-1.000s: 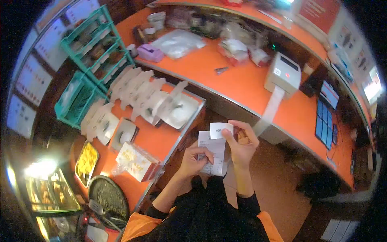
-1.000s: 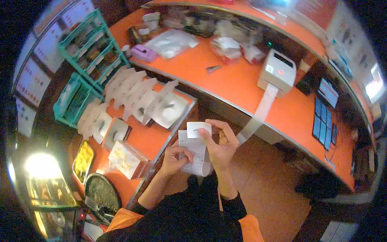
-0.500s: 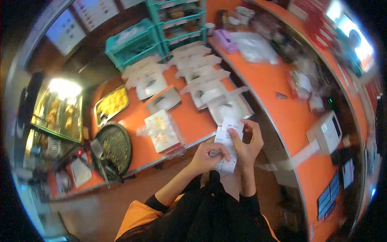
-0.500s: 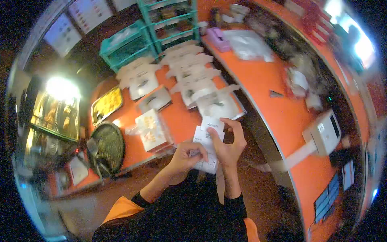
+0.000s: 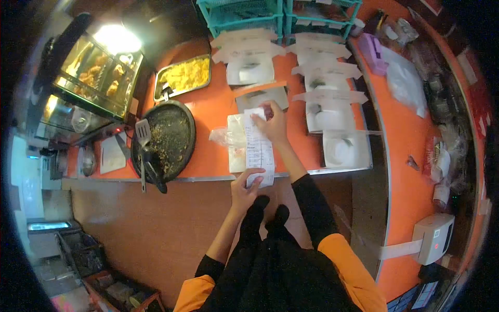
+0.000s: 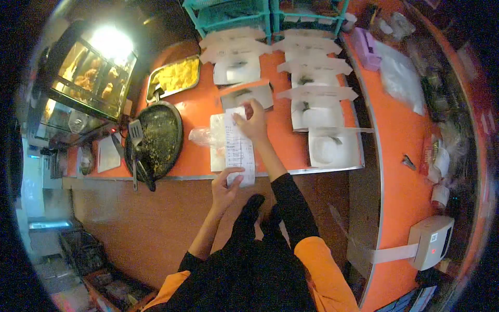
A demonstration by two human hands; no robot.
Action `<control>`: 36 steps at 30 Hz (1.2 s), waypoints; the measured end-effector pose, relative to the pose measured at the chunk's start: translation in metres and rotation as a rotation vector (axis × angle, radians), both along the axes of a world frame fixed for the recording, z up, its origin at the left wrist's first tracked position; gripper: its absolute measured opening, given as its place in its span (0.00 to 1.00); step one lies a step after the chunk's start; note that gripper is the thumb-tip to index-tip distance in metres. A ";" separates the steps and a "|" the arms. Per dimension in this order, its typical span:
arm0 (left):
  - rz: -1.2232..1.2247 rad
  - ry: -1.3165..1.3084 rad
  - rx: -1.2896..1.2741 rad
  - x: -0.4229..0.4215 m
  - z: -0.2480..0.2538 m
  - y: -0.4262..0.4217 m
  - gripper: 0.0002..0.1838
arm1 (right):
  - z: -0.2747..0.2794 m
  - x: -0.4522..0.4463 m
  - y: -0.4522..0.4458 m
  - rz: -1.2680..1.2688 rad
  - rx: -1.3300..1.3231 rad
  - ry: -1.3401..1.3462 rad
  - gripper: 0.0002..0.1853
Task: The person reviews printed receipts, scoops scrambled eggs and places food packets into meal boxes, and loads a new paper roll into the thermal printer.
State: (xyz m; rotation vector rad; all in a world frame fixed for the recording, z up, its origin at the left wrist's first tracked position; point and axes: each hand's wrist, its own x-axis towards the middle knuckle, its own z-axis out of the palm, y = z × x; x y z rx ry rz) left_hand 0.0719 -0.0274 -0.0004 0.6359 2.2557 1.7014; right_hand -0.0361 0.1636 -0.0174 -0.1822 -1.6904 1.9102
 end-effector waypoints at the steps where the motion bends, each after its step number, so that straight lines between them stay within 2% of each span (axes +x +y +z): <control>1: 0.014 0.020 0.041 0.001 0.001 0.001 0.10 | 0.014 0.003 0.002 -0.077 0.187 -0.155 0.21; 2: 0.027 0.038 0.081 0.004 0.001 0.003 0.09 | 0.018 0.005 0.004 -0.150 0.375 -0.310 0.23; 3: 0.031 0.023 0.073 0.007 0.000 0.003 0.09 | 0.013 -0.001 0.003 -0.175 0.385 -0.253 0.29; 7: 0.062 -0.052 0.152 0.012 -0.004 0.004 0.06 | -0.003 -0.003 0.000 -0.254 0.419 -0.399 0.30; 9: 0.055 -0.069 0.166 0.013 -0.005 0.003 0.06 | -0.008 -0.005 0.002 -0.193 0.358 -0.545 0.32; 15: 0.101 -0.107 0.129 0.025 -0.027 -0.004 0.04 | -0.019 -0.016 0.008 -0.145 0.147 -0.686 0.31; 19: 0.142 -0.086 0.194 0.026 -0.030 -0.001 0.08 | -0.040 -0.019 -0.004 -0.196 -0.005 -0.507 0.28; 21: 0.132 -0.074 0.208 0.023 -0.034 0.000 0.09 | -0.055 -0.018 -0.006 -0.311 0.015 -0.287 0.25; 24: 0.096 -0.024 0.172 0.021 -0.043 -0.006 0.09 | -0.088 -0.012 -0.007 -0.279 0.096 -0.309 0.23; 25: 0.101 -0.044 0.154 0.022 -0.039 -0.007 0.08 | -0.078 0.006 -0.012 -0.326 0.257 -0.443 0.20; 27: 0.068 -0.082 0.141 0.023 -0.036 -0.011 0.07 | -0.070 0.039 -0.022 -0.351 0.253 -0.423 0.18; 28: 0.051 -0.041 0.052 0.025 -0.039 -0.018 0.04 | -0.069 0.062 -0.025 -0.352 0.252 -0.392 0.19; 29: 0.022 0.001 -0.030 0.027 -0.043 -0.024 0.03 | -0.064 0.097 -0.032 -0.361 0.225 -0.402 0.19; 30: 0.019 -0.003 -0.008 0.029 -0.050 -0.029 0.02 | -0.056 0.139 -0.044 -0.384 0.202 -0.415 0.20; 31: -0.006 -0.014 0.020 0.032 -0.057 -0.033 0.03 | -0.108 0.180 -0.065 -0.557 0.214 -0.394 0.19; 32: -0.035 -0.009 0.027 0.034 -0.059 -0.030 0.04 | -0.100 0.232 -0.068 -0.545 -0.054 -0.397 0.18; 33: -0.064 -0.005 0.034 0.039 -0.059 -0.027 0.05 | -0.121 0.286 -0.077 -0.702 -0.262 -0.558 0.18; 34: -0.088 -0.076 0.001 0.046 -0.059 -0.028 0.06 | -0.183 0.349 -0.081 -1.051 -0.526 -0.417 0.19; 36: -0.164 -0.148 -0.023 0.056 -0.073 -0.034 0.07 | -0.224 0.477 -0.037 -1.743 -0.464 -0.749 0.24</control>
